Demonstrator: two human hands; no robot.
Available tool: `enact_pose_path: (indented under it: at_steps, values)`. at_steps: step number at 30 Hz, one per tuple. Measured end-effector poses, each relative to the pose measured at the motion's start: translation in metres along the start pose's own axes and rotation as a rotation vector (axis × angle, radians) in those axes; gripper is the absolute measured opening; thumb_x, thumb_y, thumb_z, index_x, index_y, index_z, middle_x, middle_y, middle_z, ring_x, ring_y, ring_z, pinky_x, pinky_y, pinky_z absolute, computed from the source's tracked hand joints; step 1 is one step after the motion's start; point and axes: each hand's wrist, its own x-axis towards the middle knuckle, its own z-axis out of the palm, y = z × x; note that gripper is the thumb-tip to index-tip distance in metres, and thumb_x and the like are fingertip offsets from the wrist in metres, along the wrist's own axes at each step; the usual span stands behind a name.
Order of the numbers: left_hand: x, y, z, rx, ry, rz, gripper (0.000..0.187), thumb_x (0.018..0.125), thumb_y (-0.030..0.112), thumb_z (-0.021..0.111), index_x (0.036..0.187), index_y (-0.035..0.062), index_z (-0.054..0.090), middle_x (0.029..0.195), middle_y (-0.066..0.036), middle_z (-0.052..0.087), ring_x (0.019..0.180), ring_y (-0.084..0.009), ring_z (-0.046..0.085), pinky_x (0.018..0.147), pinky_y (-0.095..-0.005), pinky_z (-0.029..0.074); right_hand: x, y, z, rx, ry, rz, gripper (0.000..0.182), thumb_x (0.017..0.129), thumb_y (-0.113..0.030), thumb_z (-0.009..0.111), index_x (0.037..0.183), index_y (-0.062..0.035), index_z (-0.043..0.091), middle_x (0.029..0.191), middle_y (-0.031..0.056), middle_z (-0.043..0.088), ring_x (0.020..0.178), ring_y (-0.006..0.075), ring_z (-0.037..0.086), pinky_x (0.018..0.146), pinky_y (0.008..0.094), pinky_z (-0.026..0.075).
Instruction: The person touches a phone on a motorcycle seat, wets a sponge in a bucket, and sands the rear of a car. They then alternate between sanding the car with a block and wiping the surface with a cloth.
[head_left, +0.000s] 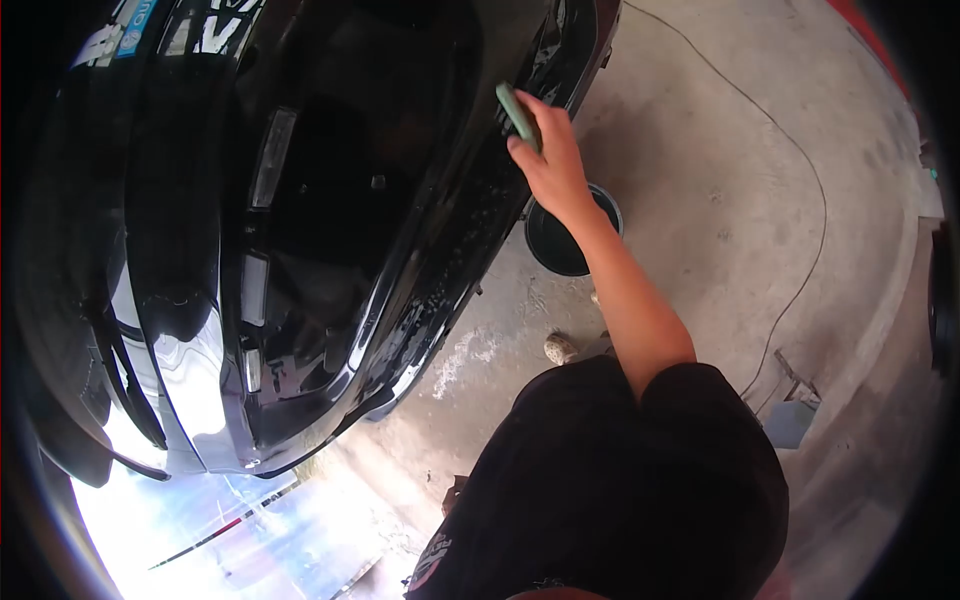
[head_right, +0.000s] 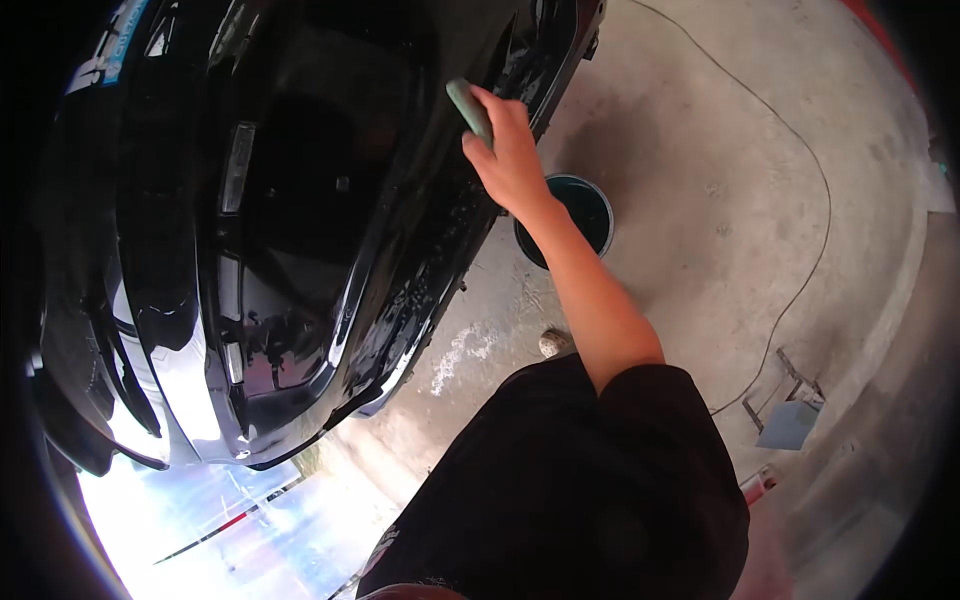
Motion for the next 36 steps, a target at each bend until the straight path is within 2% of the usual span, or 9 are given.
enact_pose_path:
  at_steps: [4, 8, 11, 16, 20, 23, 26, 33, 36]
  values:
    - [-0.009, -0.007, 0.008, -0.004, 0.003, -0.025, 0.045, 0.085, 0.037, 0.083, 0.112, 0.0034, 0.071, 0.098, -0.022, 0.077, 0.096, -0.0368, 0.075, 0.080, -0.0464, 0.056, 0.042, -0.029, -0.002, -0.065, 0.096, 0.022, 0.045, 0.100, -0.014, 0.063, 0.143, -0.0049, 0.056, 0.122, 0.0233, 0.067, 0.116, 0.0391, 0.066, 0.102, 0.0414, 0.049]
    - [-0.020, -0.010, 0.016, -0.019, 0.013, -0.050, 0.046, 0.085, 0.038, 0.083, 0.113, 0.0041, 0.071, 0.098, -0.022, 0.076, 0.097, -0.0378, 0.075, 0.080, -0.0468, 0.056, 0.045, 0.013, -0.002, -0.032, 0.275, -0.107, 0.040, 0.099, -0.012, 0.065, 0.136, 0.0001, 0.059, 0.120, 0.0144, 0.069, 0.110, 0.0259, 0.067, 0.097, 0.0361, 0.051]
    - [-0.030, -0.012, 0.023, -0.037, 0.019, -0.074, 0.047, 0.085, 0.039, 0.082, 0.114, 0.0047, 0.070, 0.098, -0.023, 0.076, 0.097, -0.0385, 0.075, 0.080, -0.0470, 0.055, -0.010, 0.073, -0.008, 0.236, 0.161, 0.284, 0.040, 0.096, -0.008, 0.066, 0.136, -0.0018, 0.060, 0.123, 0.0090, 0.068, 0.116, 0.0178, 0.063, 0.101, 0.0339, 0.049]
    - [-0.049, -0.015, 0.039, -0.062, 0.033, -0.133, 0.048, 0.085, 0.040, 0.082, 0.115, 0.0056, 0.069, 0.098, -0.023, 0.075, 0.098, -0.0397, 0.074, 0.080, -0.0475, 0.055, -0.190, 0.210, -0.027, 0.168, -0.034, 0.810, 0.036, 0.091, -0.011, 0.070, 0.126, -0.0019, 0.065, 0.112, 0.0094, 0.072, 0.104, 0.0212, 0.068, 0.093, 0.0375, 0.053]
    - [-0.062, -0.022, 0.048, -0.056, 0.039, -0.168, 0.049, 0.085, 0.042, 0.082, 0.116, 0.0064, 0.069, 0.098, -0.024, 0.075, 0.098, -0.0406, 0.074, 0.081, -0.0479, 0.055, -0.236, 0.160, -0.040, 0.037, -0.178, 1.069, 0.036, 0.091, -0.014, 0.071, 0.124, -0.0005, 0.064, 0.109, 0.0121, 0.072, 0.099, 0.0230, 0.069, 0.090, 0.0387, 0.054]
    - [-0.065, -0.031, 0.055, -0.036, 0.036, -0.172, 0.050, 0.085, 0.042, 0.081, 0.117, 0.0069, 0.068, 0.098, -0.024, 0.074, 0.098, -0.0413, 0.073, 0.081, -0.0482, 0.054, -0.235, 0.164, -0.028, -0.057, -0.303, 0.704, 0.041, 0.093, -0.017, 0.070, 0.128, 0.0016, 0.063, 0.110, 0.0168, 0.072, 0.101, 0.0262, 0.070, 0.091, 0.0387, 0.053]
    - [-0.065, -0.048, 0.064, -0.018, 0.040, -0.167, 0.050, 0.085, 0.043, 0.081, 0.118, 0.0075, 0.068, 0.098, -0.025, 0.074, 0.099, -0.0420, 0.073, 0.081, -0.0485, 0.054, -0.172, 0.129, -0.011, -0.068, -0.248, 0.468, 0.043, 0.094, -0.019, 0.066, 0.134, -0.0029, 0.061, 0.117, 0.0243, 0.069, 0.111, 0.0440, 0.068, 0.094, 0.0428, 0.053]
    - [-0.044, -0.131, 0.114, -0.112, 0.039, 0.025, 0.050, 0.085, 0.042, 0.080, 0.119, 0.0075, 0.068, 0.100, -0.023, 0.075, 0.102, -0.0418, 0.073, 0.083, -0.0473, 0.054, -0.030, 0.035, 0.002, -0.148, -0.066, -0.117, 0.040, 0.091, -0.004, 0.069, 0.131, -0.0048, 0.066, 0.114, 0.0194, 0.066, 0.106, 0.0382, 0.068, 0.089, 0.0433, 0.054]
    - [-0.061, -0.096, 0.103, -0.133, 0.025, -0.091, 0.048, 0.084, 0.040, 0.080, 0.118, 0.0077, 0.069, 0.103, -0.021, 0.075, 0.102, -0.0406, 0.072, 0.084, -0.0464, 0.054, -0.007, 0.000, 0.007, -0.187, -0.033, -0.244, 0.041, 0.090, -0.003, 0.069, 0.130, -0.0090, 0.068, 0.112, 0.0150, 0.064, 0.100, 0.0340, 0.068, 0.083, 0.0407, 0.055]
